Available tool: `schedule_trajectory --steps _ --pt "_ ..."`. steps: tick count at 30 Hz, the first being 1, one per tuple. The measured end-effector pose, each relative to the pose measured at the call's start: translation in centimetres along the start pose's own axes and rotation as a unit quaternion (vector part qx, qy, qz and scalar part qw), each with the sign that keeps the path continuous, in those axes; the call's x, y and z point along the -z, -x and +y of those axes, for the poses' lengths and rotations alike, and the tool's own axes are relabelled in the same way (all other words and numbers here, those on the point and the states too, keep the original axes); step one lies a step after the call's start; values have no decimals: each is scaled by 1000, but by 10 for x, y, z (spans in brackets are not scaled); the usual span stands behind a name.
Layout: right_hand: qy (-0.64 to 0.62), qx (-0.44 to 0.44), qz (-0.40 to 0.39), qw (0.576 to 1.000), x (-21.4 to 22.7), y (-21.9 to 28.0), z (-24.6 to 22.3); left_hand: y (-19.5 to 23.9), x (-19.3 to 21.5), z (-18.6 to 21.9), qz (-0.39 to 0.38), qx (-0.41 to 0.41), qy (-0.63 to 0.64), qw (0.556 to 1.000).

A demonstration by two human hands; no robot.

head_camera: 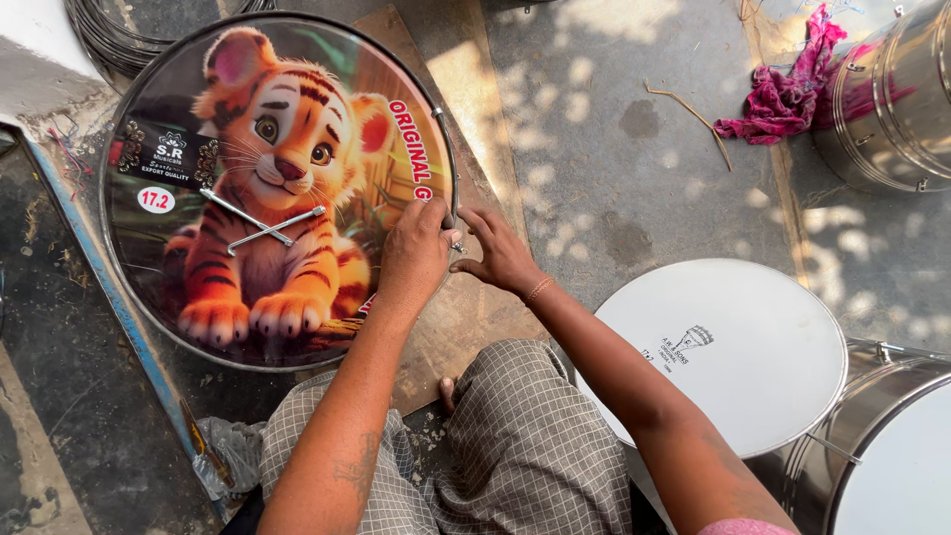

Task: The person is assembling a drum by tightening the tension rods on the rim using a metal wrench. They systematically rotate the drum and tighten each rod to secure the drumhead, which features a tiger illustration.

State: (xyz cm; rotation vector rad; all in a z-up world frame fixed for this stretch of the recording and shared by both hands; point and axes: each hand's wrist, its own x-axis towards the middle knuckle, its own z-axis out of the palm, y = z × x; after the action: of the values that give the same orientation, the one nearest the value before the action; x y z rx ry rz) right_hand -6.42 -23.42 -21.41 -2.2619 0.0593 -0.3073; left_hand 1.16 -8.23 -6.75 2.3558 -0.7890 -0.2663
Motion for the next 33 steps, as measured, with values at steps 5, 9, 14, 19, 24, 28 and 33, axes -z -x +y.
schedule_trajectory --steps 5,9,14,19,24,28,33 --pt "-52 -184 198 961 0 -5 28 2 2 0 16 -10 8 1000" --pt "-101 -100 8 990 -11 16 16 2 0 -1 14 -10 -3 1000" --pt "-4 -126 -45 991 -21 2 4 2 0 -1 20 -15 -5 1000" --pt "-19 -45 7 999 -18 11 -9 1 -2 -4 25 -26 -3 999" --pt "-14 -99 8 995 -18 5 -13 2 -4 -6 14 -16 -10 1000" --pt "36 -90 -22 995 -20 7 -10 1 -6 -5 -12 4 -18 1000" --pt "0 -110 -15 994 -19 8 -16 2 -11 -10 7 -17 -21 1000"
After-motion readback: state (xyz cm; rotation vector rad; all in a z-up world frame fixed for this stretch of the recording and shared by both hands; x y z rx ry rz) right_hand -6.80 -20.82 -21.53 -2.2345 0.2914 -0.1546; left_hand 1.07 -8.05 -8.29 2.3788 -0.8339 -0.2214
